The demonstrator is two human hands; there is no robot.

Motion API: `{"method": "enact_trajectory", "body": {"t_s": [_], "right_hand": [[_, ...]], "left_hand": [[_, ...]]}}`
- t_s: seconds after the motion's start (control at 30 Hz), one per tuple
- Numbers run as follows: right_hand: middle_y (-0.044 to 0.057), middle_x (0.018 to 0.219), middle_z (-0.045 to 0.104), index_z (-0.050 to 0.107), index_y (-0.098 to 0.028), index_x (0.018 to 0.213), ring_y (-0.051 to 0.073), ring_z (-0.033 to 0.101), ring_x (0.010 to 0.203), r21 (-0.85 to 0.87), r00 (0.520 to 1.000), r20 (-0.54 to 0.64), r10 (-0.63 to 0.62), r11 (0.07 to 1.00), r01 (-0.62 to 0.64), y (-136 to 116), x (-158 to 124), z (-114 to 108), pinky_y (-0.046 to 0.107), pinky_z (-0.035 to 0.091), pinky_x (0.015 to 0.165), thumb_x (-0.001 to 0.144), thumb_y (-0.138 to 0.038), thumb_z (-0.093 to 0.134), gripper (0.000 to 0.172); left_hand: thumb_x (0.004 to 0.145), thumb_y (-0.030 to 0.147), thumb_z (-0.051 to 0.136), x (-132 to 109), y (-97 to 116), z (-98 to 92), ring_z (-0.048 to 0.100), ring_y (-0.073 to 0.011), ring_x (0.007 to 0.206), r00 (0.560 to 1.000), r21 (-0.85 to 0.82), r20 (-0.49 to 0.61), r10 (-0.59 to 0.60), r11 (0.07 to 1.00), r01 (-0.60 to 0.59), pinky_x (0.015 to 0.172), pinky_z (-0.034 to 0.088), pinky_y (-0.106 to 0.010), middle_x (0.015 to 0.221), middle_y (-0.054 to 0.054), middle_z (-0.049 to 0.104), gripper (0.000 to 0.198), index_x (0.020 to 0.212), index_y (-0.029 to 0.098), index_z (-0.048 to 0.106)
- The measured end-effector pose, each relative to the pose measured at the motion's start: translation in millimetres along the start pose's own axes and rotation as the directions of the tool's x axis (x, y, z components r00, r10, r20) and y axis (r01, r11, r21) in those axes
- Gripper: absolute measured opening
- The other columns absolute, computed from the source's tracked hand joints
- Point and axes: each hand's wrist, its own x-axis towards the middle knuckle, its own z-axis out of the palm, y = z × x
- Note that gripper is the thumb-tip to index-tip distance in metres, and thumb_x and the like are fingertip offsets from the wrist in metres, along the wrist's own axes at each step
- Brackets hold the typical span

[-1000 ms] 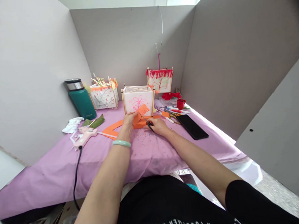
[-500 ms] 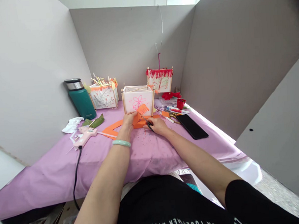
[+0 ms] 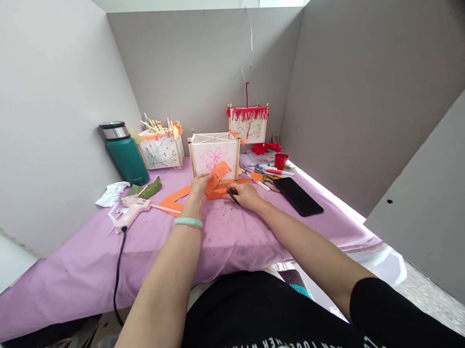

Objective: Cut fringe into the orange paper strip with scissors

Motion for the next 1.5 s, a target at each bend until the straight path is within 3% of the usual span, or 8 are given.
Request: {"method": "enact_trajectory", "body": {"t_s": [0.73, 1.1, 1.5], "right_hand": [[-0.002, 0.066, 0.058, 0.064, -0.018, 0.075, 0.009, 0.046, 0.058, 0.120, 0.999, 0.032, -0.030, 0.992, 0.026, -5.2, -2.8, -6.0, 0.021, 0.025, 0.053, 0.070, -0.060, 0.060, 0.042], [-0.002, 0.067, 0.059, 0.065, -0.018, 0.079, 0.009, 0.047, 0.059, 0.139, 0.998, 0.049, -0.041, 0.990, 0.034, -3.7, -2.2, -5.7, 0.021, 0.025, 0.053, 0.071, -0.058, 0.061, 0.041], [0.000, 0.068, 0.061, 0.065, -0.018, 0.078, 0.010, 0.048, 0.060, 0.104, 0.999, 0.036, -0.023, 0.994, 0.019, -2.9, -2.0, -3.7, 0.022, 0.026, 0.054, 0.072, -0.063, 0.058, 0.046]], "left_hand": [[0.066, 0.014, 0.059, 3.7, 5.2, -3.8, 0.058, -0.0137, 0.052, 0.987, -0.075, -0.155, 0.041, 0.996, -0.053, 0.058, 0.051, -0.032, 0.058, -0.001, 0.059, 0.011, 0.074, 0.013, 0.053], [0.063, 0.014, 0.063, 6.7, 3.7, -4.1, 0.058, -0.0142, 0.053, 0.985, -0.087, -0.170, 0.022, 0.996, -0.037, 0.059, 0.051, -0.032, 0.060, -0.003, 0.059, 0.012, 0.071, 0.013, 0.054], [0.062, 0.012, 0.063, 1.1, 2.1, -0.1, 0.059, -0.0147, 0.056, 0.996, -0.042, -0.091, 0.012, 0.999, -0.016, 0.056, 0.049, -0.028, 0.062, -0.004, 0.063, 0.014, 0.074, 0.013, 0.058]]}}
